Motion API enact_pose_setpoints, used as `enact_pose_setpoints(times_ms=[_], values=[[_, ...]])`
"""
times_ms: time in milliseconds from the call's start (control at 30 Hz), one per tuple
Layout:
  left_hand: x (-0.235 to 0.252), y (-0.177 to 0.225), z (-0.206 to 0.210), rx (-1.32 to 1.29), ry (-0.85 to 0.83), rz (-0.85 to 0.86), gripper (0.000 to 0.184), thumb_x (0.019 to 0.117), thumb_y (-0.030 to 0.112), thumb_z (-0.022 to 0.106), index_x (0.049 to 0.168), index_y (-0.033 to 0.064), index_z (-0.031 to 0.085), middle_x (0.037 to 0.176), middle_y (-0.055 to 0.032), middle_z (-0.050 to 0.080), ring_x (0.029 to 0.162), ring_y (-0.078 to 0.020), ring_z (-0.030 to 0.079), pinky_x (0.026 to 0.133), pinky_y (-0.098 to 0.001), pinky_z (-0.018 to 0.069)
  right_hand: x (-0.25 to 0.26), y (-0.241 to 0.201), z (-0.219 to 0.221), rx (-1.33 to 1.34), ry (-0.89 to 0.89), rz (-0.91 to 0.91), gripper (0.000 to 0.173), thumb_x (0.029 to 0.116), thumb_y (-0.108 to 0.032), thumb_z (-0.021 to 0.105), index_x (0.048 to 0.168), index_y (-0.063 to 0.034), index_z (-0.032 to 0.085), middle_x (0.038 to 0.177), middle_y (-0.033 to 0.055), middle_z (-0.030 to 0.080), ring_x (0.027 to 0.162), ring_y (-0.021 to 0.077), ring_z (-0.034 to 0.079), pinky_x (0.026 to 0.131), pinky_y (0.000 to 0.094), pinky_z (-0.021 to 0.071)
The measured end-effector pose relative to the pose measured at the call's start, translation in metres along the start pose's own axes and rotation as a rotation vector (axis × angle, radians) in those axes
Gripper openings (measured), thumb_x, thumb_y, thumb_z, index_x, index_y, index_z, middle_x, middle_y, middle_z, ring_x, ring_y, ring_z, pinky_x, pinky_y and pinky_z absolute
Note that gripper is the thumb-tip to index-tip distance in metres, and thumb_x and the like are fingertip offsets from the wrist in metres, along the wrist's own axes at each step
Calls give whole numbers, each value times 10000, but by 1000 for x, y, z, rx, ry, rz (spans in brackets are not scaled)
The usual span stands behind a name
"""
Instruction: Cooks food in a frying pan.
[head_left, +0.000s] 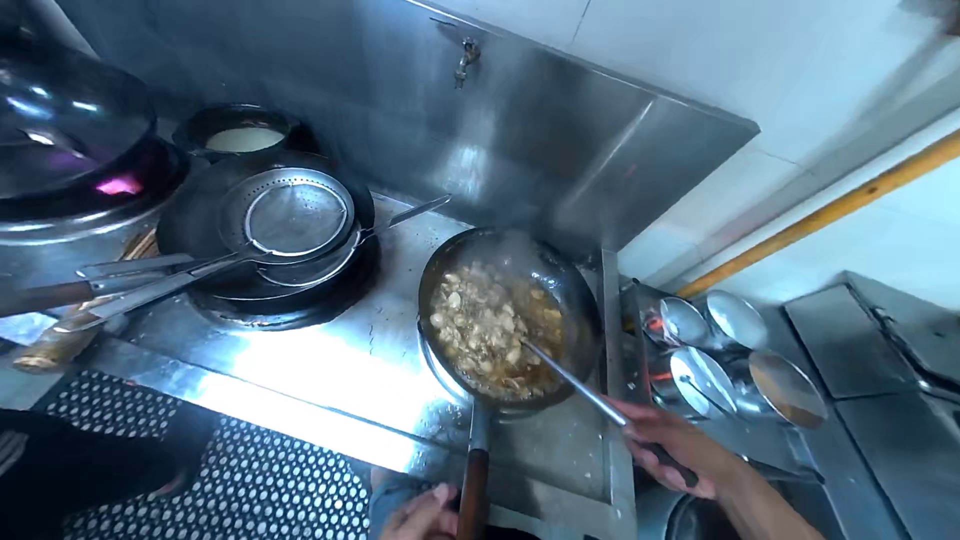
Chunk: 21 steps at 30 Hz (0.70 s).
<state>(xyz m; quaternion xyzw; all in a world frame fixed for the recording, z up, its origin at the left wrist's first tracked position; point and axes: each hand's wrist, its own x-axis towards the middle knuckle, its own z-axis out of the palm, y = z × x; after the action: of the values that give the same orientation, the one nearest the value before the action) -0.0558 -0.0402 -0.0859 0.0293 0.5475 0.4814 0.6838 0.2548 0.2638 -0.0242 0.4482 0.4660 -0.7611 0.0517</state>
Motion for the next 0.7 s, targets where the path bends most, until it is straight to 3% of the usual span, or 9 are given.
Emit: enact_pose_setpoints(times_ms=[67,100,167,200,267,300,433,567,700], values=[[-11,17,24,-77,-123,7,460,1097,327,438,1428,13,491,1106,-169,708,881,-268,713,768,-440,613,-22,-12,2,-270,81,-12,623,1006,-211,559,1601,-281,386,699,26,541,453,114,469,400,270,430],[-13,24,36,-90,-131,-28,413,1089,279,467,1411,21,484,1106,-172,703,859,-268,714,741,-428,618,-33,-19,4,-427,125,-16,619,1009,-212,574,1596,-300,402,694,36,550,453,132,473,408,295,435],[-12,32,57,-83,-42,-109,257,1066,177,515,1288,48,503,962,-107,672,663,-175,655,570,-312,581,-55,-33,10,-774,219,-19,595,1011,-265,608,1574,-358,438,768,74,620,501,173,529,463,362,481],[-13,34,65,-75,3,-123,205,1053,135,538,1237,48,512,879,-79,632,580,-137,602,498,-266,540,-66,-40,14,-937,258,-12,582,1017,-297,614,1567,-383,443,914,91,678,615,194,600,567,411,533],[-21,38,73,-43,21,-110,185,1026,87,569,1195,40,509,803,-59,590,525,-112,555,455,-239,505,-90,-53,21,-1127,307,9,568,1025,-318,595,1559,-425,436,1246,90,697,1036,247,678,925,527,537],[-23,38,74,-37,8,-100,183,1021,80,571,1187,38,506,791,-58,584,523,-109,551,454,-237,502,-102,-57,23,-1180,330,13,557,1029,-317,585,1554,-437,440,1284,88,687,1118,262,663,983,551,513],[-9,25,63,-54,-6,-71,153,1041,103,546,1178,42,517,784,-63,594,514,-104,549,449,-235,501,-145,-72,24,-1366,405,18,532,1024,-320,605,1518,-475,479,1124,51,735,982,248,688,892,538,543],[-10,24,71,-74,4,-66,162,1037,73,528,1193,32,513,775,-61,588,507,-103,544,442,-230,496,-179,-90,33,-1518,399,120,515,1022,-307,610,1507,-447,509,1105,58,750,995,267,699,888,546,544],[-8,21,68,-81,-23,-57,144,1034,73,531,1171,32,508,775,-55,586,516,-100,549,453,-231,500,-162,-96,54,-1630,382,272,513,1022,-302,570,1506,-461,501,1138,103,735,1060,342,683,898,584,528]])
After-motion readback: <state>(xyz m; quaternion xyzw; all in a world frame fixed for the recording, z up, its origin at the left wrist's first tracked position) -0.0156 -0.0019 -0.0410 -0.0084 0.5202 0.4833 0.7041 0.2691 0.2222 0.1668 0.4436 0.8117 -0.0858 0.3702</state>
